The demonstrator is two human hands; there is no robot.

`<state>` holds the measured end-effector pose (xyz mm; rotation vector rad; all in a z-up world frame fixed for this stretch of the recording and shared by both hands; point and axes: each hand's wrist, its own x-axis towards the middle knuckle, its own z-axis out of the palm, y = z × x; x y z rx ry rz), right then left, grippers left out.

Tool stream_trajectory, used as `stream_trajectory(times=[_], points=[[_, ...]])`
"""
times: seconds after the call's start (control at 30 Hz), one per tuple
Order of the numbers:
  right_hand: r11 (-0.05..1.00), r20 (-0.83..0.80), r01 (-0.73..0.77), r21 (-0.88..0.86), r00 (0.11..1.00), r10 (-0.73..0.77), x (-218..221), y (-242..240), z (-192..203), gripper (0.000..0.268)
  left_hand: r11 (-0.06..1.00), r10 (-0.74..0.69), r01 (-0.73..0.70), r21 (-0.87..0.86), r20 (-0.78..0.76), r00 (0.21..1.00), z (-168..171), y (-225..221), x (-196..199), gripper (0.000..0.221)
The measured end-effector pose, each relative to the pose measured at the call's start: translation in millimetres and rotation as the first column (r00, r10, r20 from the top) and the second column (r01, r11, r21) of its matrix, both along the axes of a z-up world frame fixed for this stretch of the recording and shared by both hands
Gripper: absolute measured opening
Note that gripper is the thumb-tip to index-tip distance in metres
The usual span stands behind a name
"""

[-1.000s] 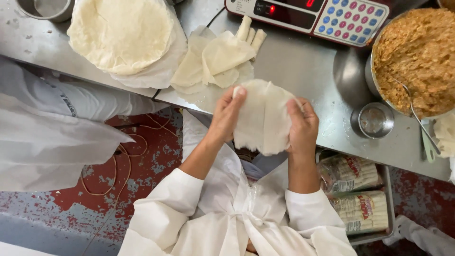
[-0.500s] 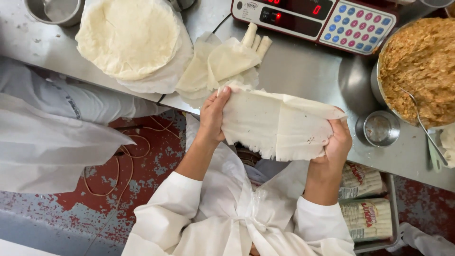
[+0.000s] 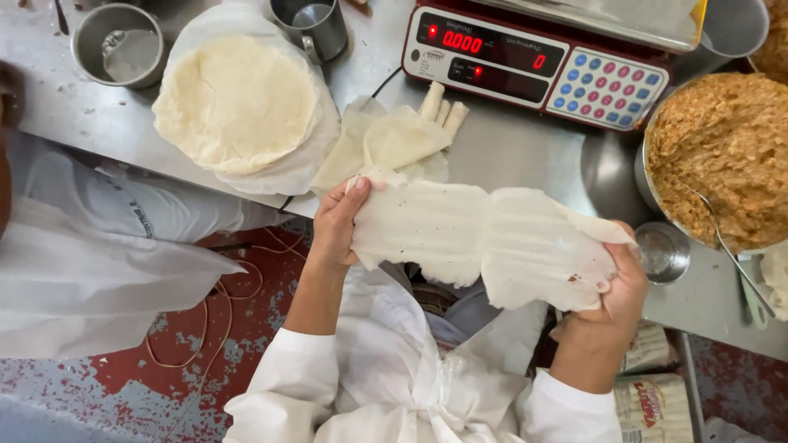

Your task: A worker is carefully peeling and separating individual lumpia wrappers from a stack on a stainless steel production table.

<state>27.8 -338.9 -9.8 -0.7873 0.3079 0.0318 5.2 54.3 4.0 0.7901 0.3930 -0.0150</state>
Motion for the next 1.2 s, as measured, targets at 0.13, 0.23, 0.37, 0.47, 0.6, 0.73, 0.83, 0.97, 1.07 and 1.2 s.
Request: stream_trajectory(times=[0.13,0.23,0.37,0.47,0.6,0.73,0.83,0.97,1.07,1.2], points=[[0.997,-0.073,0.076,0.020,0.995,-0.075,0,-9,30,0.016,0.991,-0.002,-0.001,0.133,0.022,1.000,22,9,17,0.030],[0.982,-0.035,0.078,-0.172,0.996,-0.085,-9,-22,50,0.071,0.754,0.065,-0.158,0.638,0.167,0.984,22,37,34,0.033],[0.518,0.613,0.678,-0.521,0.720,-0.325,20,-7,60,0.033,-0.275,-0.035,-0.247,0.929,0.247,0.968,65,34,25,0.053],[0.893,0.289,0.309,-0.326,0.932,-0.217,55,22,-9,0.027,0.228,-0.536,-0.233,0.945,0.322,0.781,134,-14,-38,0.073],[0.287,0.226,0.045,-0.957,0.736,0.638,31,181,77,0.046,0.699,-0.714,0.269,0.662,0.625,0.317,158,-36,-73,0.051],[0.346,0.427,0.252,-0.904,0.479,0.767,47,287,80,0.025,0.776,-0.614,0.314,0.547,0.770,0.176,164,-36,-87,0.045],[0.409,0.512,0.390,-0.825,0.208,0.833,57,370,59,0.044,0.838,-0.520,0.371,0.400,0.792,0.321,175,-28,-100,0.048],[0.250,0.433,0.643,-0.724,0.141,0.890,70,419,24,0.042,0.713,-0.690,0.366,0.599,0.693,0.210,179,9,-114,0.063],[0.434,0.601,0.518,-0.737,0.209,0.771,79,424,38,0.024,0.663,-0.744,0.290,0.690,0.566,0.355,148,48,-109,0.050],[0.751,0.551,0.025,-0.660,0.695,0.461,128,406,-12,0.021,0.804,-0.105,-0.125,0.581,0.345,0.933,71,81,-88,0.030]])
